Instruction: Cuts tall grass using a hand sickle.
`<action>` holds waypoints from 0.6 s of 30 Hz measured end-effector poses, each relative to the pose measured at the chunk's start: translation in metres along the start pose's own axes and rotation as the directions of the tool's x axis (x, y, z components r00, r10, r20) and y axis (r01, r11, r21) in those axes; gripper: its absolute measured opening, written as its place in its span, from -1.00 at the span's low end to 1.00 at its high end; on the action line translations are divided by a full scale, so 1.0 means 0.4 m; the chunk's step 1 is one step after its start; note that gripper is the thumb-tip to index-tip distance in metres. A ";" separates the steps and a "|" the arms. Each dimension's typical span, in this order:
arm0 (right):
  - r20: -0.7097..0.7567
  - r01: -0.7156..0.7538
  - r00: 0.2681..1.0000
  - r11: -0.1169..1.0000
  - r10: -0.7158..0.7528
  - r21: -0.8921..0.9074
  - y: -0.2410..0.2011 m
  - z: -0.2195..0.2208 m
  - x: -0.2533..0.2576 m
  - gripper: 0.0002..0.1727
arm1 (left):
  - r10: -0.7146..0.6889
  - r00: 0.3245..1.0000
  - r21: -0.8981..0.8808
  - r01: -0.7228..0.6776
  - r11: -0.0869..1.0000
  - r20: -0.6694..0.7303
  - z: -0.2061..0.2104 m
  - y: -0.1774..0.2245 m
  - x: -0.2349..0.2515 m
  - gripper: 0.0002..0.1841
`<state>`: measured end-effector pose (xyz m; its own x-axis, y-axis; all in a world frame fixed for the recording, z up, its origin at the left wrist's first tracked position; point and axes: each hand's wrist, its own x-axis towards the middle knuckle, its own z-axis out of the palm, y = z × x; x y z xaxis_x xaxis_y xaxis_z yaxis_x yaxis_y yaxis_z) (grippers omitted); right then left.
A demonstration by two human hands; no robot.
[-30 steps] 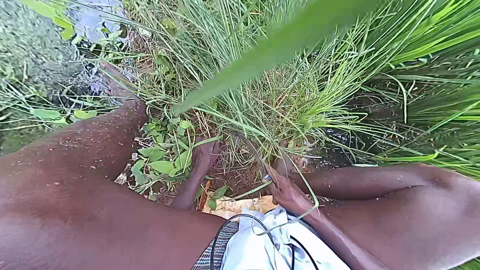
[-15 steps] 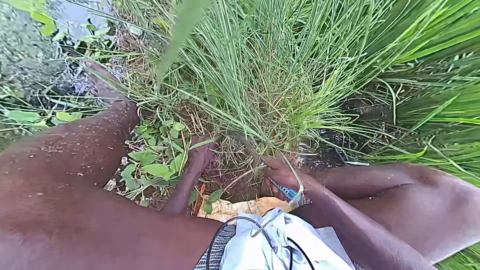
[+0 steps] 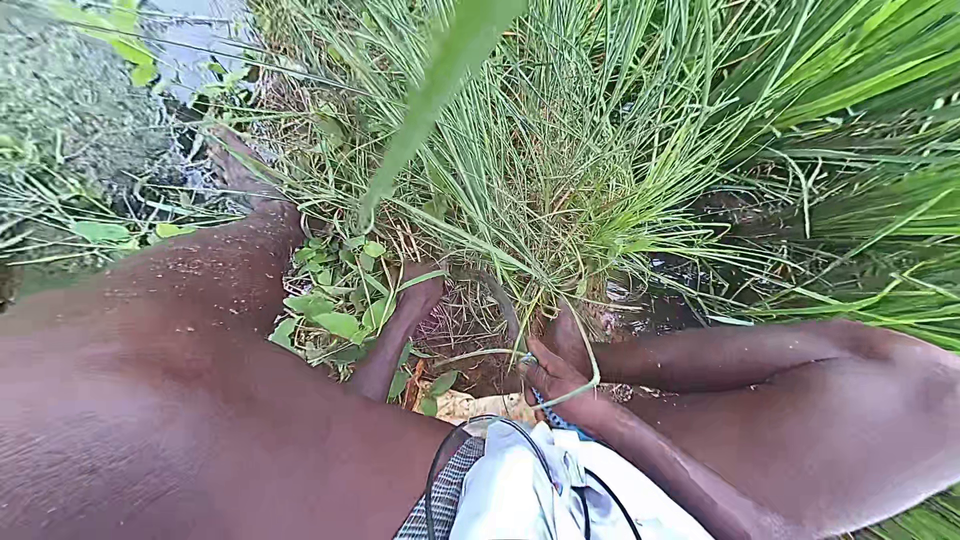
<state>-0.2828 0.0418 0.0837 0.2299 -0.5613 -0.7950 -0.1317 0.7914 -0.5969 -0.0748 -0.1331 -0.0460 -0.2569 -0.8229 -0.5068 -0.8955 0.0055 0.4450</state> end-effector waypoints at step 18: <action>-0.126 0.019 0.991 0.993 -0.034 -0.120 -0.006 -0.028 -0.056 -0.51 | -0.060 0.998 -0.343 0.051 0.938 -0.015 0.046 -0.040 -0.056 -0.63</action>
<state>-0.2985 0.0496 0.1019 0.1113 -0.6141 -0.7814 -0.2423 0.7457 -0.6206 -0.0612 -0.1041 -0.0553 -0.1969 -0.8304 -0.5212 -0.7285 -0.2319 0.6446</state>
